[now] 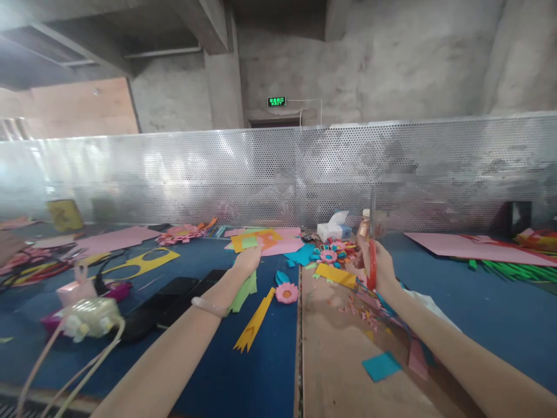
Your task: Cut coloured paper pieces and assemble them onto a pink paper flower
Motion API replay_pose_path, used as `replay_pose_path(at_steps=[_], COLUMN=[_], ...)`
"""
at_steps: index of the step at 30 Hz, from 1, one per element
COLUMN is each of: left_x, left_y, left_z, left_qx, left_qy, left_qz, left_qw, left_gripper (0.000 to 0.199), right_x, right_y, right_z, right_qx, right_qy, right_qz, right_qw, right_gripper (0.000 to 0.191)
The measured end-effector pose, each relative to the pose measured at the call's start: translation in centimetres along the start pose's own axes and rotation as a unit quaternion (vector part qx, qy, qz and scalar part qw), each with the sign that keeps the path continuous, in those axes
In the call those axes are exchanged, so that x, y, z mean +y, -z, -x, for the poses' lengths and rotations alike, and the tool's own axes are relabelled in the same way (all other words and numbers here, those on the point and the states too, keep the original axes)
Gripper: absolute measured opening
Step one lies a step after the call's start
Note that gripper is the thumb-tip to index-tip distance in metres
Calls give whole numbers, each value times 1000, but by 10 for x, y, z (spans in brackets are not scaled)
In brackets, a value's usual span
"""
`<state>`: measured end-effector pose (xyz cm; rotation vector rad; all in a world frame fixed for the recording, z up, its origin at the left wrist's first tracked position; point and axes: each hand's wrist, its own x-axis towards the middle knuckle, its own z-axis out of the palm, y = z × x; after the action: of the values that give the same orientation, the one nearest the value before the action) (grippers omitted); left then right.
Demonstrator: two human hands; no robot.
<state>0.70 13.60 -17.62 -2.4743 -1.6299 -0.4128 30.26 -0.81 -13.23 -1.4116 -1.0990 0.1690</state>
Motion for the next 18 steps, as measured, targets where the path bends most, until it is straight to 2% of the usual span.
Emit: replay_pose_path(at_steps=[3,11,18], left_x=[-1,-4,-4], left_y=[-2,-6,-8], left_z=[-1,-1,-4], left_qx=[8,18,2], left_qy=[-8,-50,-57], left_qz=[2,17,38], left_qw=[1000,998,998], left_gripper=[28,26,25], right_x=[-3,-6,-14], right_y=[0,-6,-12], right_z=[4,16,28], right_qx=[-7,-42,-37], right_qy=[-11,31,8], right_qz=[9,45,35], right_qw=[1000,998,999], right_gripper=[38,49,45])
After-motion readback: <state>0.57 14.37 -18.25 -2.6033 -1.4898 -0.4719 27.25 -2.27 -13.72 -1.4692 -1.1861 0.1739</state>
